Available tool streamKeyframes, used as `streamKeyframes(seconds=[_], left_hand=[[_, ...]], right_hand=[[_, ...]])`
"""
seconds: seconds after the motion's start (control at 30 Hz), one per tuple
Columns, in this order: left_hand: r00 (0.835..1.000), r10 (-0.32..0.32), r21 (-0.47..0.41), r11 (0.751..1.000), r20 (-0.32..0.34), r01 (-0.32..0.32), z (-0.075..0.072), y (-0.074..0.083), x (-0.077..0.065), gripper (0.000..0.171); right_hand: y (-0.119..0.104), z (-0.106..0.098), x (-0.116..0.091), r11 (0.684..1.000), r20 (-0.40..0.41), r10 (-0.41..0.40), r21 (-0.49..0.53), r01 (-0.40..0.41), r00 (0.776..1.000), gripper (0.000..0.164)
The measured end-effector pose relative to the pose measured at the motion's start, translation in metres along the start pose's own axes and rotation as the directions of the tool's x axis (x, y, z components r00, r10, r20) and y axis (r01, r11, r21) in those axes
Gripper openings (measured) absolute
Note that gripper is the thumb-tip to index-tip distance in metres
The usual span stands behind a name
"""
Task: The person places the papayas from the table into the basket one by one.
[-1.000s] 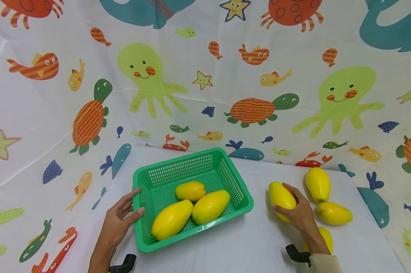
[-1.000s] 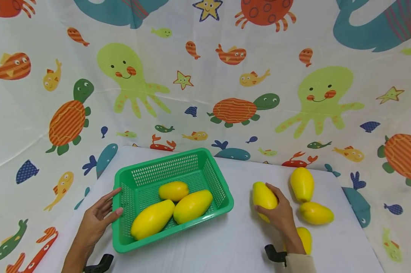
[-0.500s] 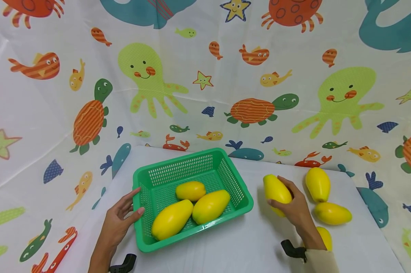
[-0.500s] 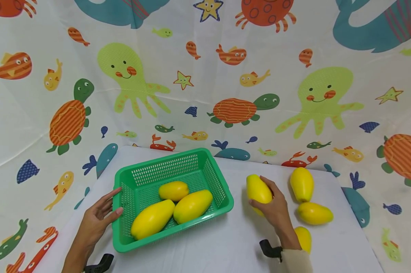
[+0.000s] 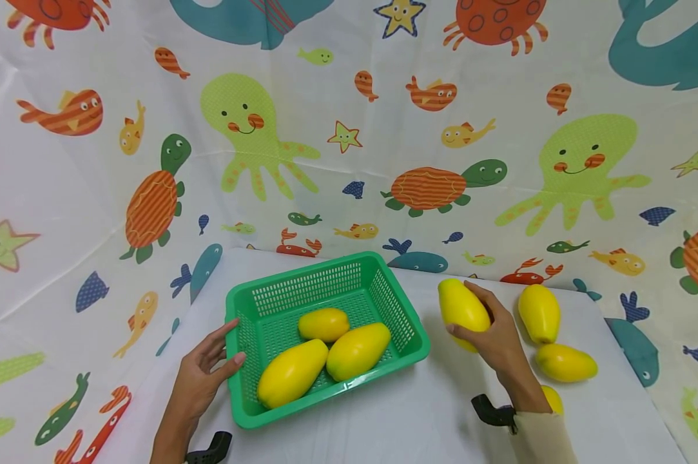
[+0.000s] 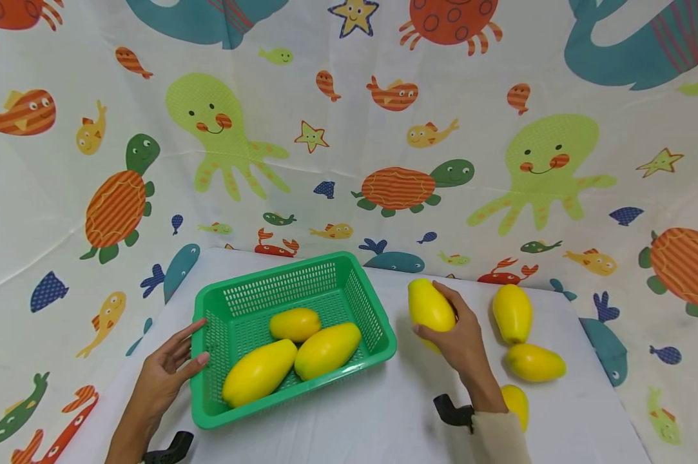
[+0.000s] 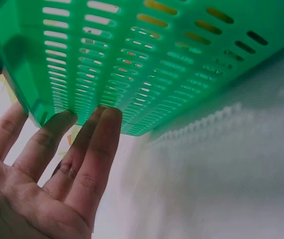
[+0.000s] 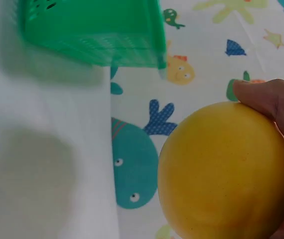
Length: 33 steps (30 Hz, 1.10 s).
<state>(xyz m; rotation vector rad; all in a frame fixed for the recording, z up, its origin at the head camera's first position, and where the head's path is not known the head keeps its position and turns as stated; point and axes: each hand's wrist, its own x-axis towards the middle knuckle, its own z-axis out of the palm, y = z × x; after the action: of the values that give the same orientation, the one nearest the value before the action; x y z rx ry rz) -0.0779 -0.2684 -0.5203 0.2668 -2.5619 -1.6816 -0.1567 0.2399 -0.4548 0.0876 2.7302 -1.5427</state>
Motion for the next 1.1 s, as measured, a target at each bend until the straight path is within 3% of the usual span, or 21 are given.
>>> streamKeyframes(seconds=[0.43,1.1], left_hand=[[1.0,-0.001,-0.009,1.0,0.012,0.002,-0.001,0.001,-0.001,0.065],[1.0,0.003,-0.025,1.0,0.019,-0.003,-0.001,0.0,-0.001,0.064]], right_hand=[[-0.033,0.008,0.003,0.992,0.01,-0.118,0.051,0.117,0.993,0.094],[-0.07,0.046,0.011,0.97,0.075,-0.224,0.119,0.214,0.972,0.089]])
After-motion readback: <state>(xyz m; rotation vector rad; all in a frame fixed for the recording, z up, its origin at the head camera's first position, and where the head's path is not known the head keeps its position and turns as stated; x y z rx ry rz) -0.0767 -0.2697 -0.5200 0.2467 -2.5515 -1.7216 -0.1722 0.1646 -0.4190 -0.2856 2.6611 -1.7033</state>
